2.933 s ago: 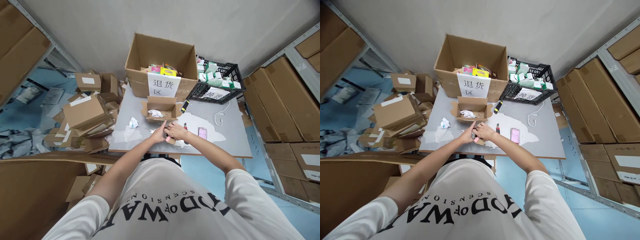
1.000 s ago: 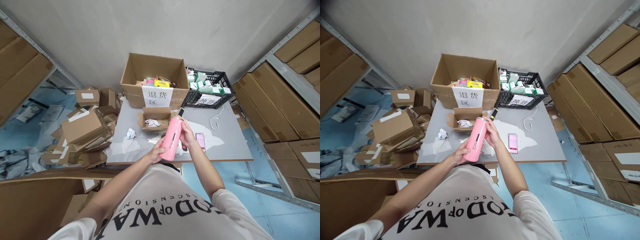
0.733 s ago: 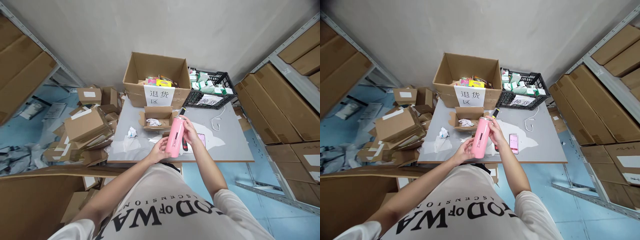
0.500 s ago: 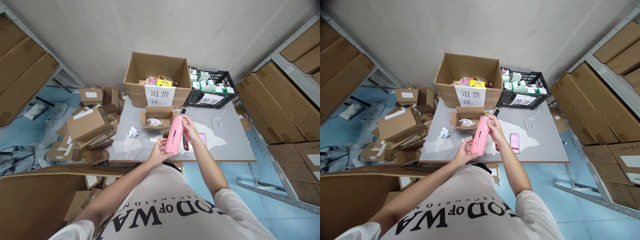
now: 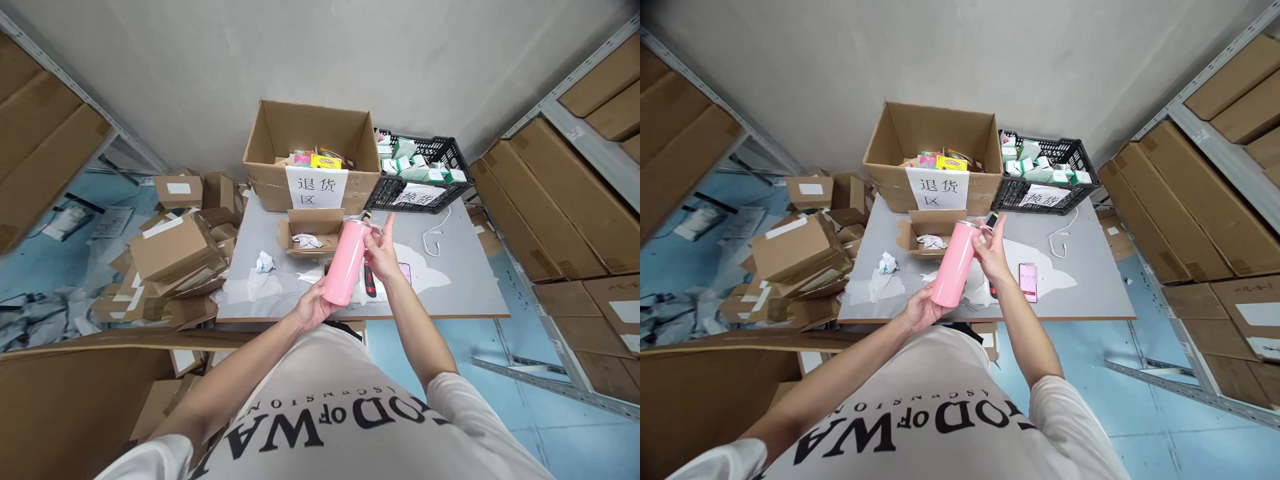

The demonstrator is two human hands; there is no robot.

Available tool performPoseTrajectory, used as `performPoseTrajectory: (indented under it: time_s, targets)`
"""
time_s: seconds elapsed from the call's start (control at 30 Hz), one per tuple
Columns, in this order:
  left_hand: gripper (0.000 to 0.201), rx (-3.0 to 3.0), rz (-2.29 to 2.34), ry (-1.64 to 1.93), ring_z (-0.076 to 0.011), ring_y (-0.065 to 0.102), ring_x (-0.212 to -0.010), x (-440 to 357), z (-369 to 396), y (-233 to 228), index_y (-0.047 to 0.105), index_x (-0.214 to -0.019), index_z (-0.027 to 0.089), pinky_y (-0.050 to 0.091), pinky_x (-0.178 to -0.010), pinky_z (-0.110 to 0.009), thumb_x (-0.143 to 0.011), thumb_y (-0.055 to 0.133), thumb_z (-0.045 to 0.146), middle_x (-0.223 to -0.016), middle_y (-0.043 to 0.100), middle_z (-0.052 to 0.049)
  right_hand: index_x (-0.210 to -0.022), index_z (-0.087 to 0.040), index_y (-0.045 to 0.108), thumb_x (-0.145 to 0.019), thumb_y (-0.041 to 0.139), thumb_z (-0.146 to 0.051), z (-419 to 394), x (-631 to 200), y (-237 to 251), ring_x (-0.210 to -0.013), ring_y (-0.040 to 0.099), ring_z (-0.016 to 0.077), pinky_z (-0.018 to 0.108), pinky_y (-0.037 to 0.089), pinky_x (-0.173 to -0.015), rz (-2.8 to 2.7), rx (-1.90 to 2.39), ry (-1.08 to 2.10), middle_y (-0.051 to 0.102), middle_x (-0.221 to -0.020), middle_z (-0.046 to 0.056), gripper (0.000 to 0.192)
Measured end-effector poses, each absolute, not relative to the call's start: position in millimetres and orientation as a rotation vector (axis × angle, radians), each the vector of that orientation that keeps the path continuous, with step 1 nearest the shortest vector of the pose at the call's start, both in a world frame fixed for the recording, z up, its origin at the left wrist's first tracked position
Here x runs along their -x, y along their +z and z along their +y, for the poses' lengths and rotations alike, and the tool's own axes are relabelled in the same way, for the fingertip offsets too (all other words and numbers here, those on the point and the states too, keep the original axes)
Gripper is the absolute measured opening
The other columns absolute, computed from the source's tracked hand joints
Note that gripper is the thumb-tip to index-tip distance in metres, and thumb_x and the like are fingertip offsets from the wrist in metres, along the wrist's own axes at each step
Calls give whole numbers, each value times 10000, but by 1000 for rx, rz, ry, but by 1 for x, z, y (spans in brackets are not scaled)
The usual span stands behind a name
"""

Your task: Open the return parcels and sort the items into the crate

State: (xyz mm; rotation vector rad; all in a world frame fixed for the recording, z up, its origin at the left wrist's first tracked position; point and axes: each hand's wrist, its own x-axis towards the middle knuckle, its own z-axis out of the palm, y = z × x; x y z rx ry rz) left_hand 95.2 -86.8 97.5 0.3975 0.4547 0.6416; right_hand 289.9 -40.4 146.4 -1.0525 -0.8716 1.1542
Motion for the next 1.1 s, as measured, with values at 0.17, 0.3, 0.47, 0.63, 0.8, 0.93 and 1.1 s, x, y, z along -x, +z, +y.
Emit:
performPoseTrajectory:
  time_s: [0.17, 0.3, 0.47, 0.63, 0.8, 0.93, 1.1]
  targets:
    - [600, -373, 419, 652, -276, 653, -978, -95, -88, 93, 471, -1255, 149, 495, -838, -372, -710, 629, 345, -1132, 653, -126, -1365, -515, -255, -657, 779, -453, -43, -285, 137, -1179, 506, 156, 319, 551, -800, -787, 1054, 1072, 249, -1510, 17, 1255]
    - [562, -333, 385, 621, -278, 653, -972, -95, -89, 90, 501, -1232, 120, 499, -816, -364, -725, 583, 349, -1130, 655, -135, -1404, -480, 224, -658, 775, -448, -47, -288, 135, -943, 602, 126, 260, 548, -737, -758, 994, 1196, 540, -1265, -22, 928]
    - [563, -254, 357, 526, -267, 662, -907, -94, -88, 88, 548, -1182, 41, 504, -772, -346, -741, 501, 388, -1092, 663, -175, -1183, -343, 547, -727, 694, -500, -50, -291, 138, -963, 604, 168, 318, 533, -794, -783, 912, 1347, 607, -1191, -9, 504]
    - [609, -297, 413, 493, -266, 662, -877, -97, -87, 91, 549, -1183, 18, 505, -793, -374, -763, 495, 455, -1098, 652, -206, -1003, -335, 580, -712, 705, -490, -47, -293, 137, -937, 594, 156, 299, 527, -734, -730, 970, 1278, 596, -1181, -43, 353]
    - [627, -510, 631, 713, -274, 648, -988, -103, -89, 91, 472, -1240, 180, 490, -871, -414, -709, 719, 405, -1134, 635, -129, -1025, -327, 571, -690, 732, -448, -46, -296, 140, -781, 547, 123, 238, 492, -603, -736, 1073, 1224, 588, -1084, -24, 390]
    - [686, -590, 722, 763, -256, 660, -956, -103, -91, 88, 478, -1208, 205, 505, -853, -406, -626, 809, 352, -1117, 633, -104, -1018, -327, 569, -695, 726, -456, -48, -296, 144, -772, 521, 118, 221, 482, -590, -758, 1104, 1222, 569, -1094, -20, 381]
    - [676, -504, 621, 686, -263, 674, -900, -99, -92, 84, 517, -1187, 140, 520, -830, -403, -651, 774, 462, -1061, 660, -147, -1011, -314, 564, -685, 723, -494, -50, -297, 148, -747, 541, 120, 244, 506, -628, -775, 1042, 1330, 598, -1095, -13, 405]
